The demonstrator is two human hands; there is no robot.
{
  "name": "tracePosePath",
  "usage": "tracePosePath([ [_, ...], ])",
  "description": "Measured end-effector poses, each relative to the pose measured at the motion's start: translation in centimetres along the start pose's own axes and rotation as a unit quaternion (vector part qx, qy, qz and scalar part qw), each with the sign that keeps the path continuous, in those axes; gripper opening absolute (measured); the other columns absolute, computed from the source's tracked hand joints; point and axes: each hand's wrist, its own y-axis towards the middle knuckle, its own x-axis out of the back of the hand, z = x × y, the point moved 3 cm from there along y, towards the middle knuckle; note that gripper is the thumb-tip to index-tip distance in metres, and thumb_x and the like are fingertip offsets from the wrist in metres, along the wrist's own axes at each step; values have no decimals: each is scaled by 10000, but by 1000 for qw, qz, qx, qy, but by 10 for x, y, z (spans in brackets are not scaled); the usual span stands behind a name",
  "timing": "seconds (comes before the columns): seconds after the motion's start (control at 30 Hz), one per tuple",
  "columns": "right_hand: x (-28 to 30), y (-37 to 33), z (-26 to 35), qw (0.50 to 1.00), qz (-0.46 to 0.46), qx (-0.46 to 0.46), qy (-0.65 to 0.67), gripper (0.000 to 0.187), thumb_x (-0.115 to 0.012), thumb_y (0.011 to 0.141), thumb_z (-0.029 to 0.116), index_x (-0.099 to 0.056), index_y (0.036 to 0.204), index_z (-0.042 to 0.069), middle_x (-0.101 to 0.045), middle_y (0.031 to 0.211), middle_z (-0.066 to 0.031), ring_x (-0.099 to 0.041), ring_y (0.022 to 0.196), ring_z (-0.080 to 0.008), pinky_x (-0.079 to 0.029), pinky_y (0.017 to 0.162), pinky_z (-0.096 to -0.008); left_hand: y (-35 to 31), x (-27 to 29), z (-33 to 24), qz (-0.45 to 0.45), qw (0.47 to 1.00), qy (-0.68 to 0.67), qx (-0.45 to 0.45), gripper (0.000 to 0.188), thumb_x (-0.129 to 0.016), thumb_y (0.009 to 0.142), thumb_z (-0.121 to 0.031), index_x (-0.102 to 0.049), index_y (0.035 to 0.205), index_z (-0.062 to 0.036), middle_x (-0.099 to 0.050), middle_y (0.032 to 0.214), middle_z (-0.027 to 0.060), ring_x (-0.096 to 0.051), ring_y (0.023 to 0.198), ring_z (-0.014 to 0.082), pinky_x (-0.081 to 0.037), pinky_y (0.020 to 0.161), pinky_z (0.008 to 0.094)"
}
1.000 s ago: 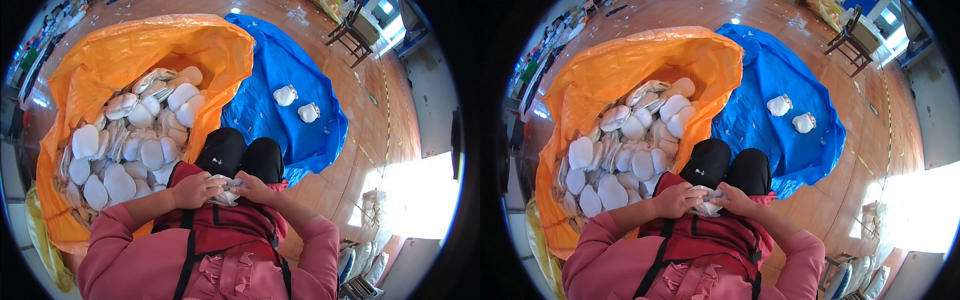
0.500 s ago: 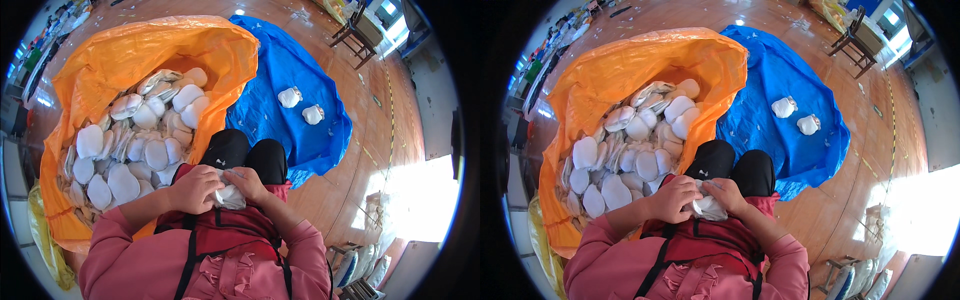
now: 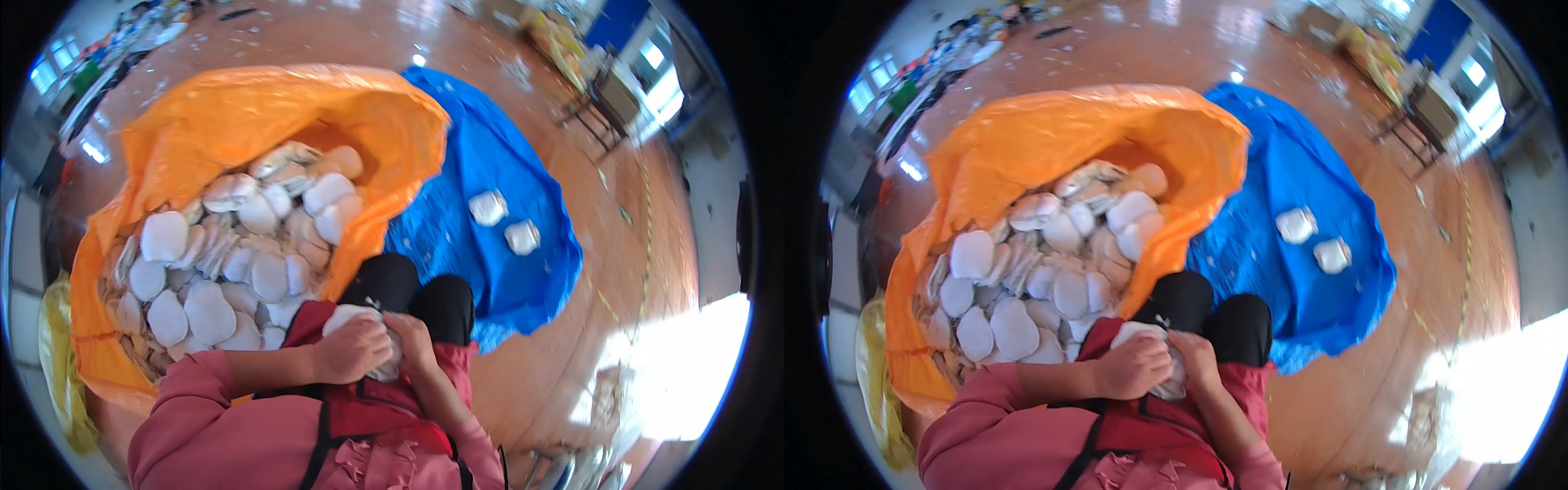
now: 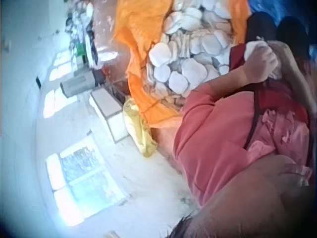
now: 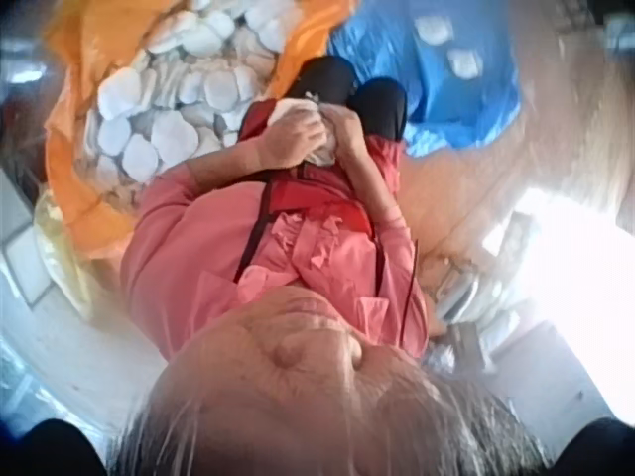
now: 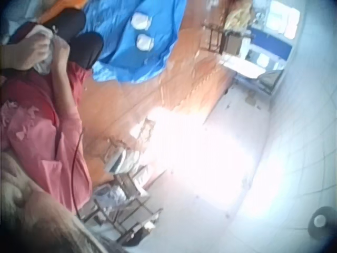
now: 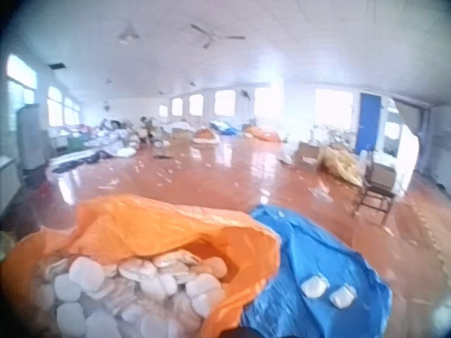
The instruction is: The person sits on the floor and repeatedly stuffs white fabric pieces with a soft white filling, then ties them closed. The finished stuffed items are placed on a blue tarp beside the work area.
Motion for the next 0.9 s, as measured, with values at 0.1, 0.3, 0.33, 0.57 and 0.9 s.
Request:
tracePosePath([
  [0.1, 21, 14, -6, 1000, 24, -6, 2, 135, -584, 933, 158, -659, 890, 54, -658, 807, -63, -643, 696, -176, -520, 624, -332, 1, -7, 1, 9, 996, 87, 6, 131, -562, 851, -246, -576, 847, -115, -538, 817, 18, -535, 878, 201, -394, 870, 412],
  [0.3, -4, -8, 20, 987, 44, 110, -107, 164, -611, 908, 178, -647, 924, 19, -662, 859, -67, -635, 729, -174, -505, 659, -315, 8, 13, 8, 96, 972, 160, 144, 500, -690, 795, -546, -595, 970, -87, -594, 823, 6, -512, 951, 195, -357, 846, 440],
  [0.33, -10, -11, 23, 995, 42, 65, -60, 169, -590, 926, 164, -651, 932, 7, -663, 862, -72, -638, 716, -181, -511, 646, -311, 7, 16, 8, 99, 971, 155, 155, 523, -684, 797, -559, -592, 984, -79, -599, 809, 11, -513, 952, 198, -355, 847, 444],
  [0.57, -21, -12, 38, 973, 96, 100, -186, 201, -564, 931, 177, -661, 950, 2, -661, 840, -70, -639, 690, -186, -505, 602, -306, 18, 28, 5, 163, 953, 125, 224, 641, -698, 771, -602, -583, 1010, -19, -653, 769, 60, -553, 959, 232, -399, 801, 438],
  [0.9, -14, -21, 83, 993, 11, 15, -119, 212, -536, 956, 217, -631, 820, 85, -558, 647, 9, -456, 455, -52, -280, 366, -192, 34, 27, 20, 74, 957, -118, 253, 747, -797, 717, -350, -440, 1280, -11, -615, 1096, 158, -608, 928, 362, -505, 827, 450],
])
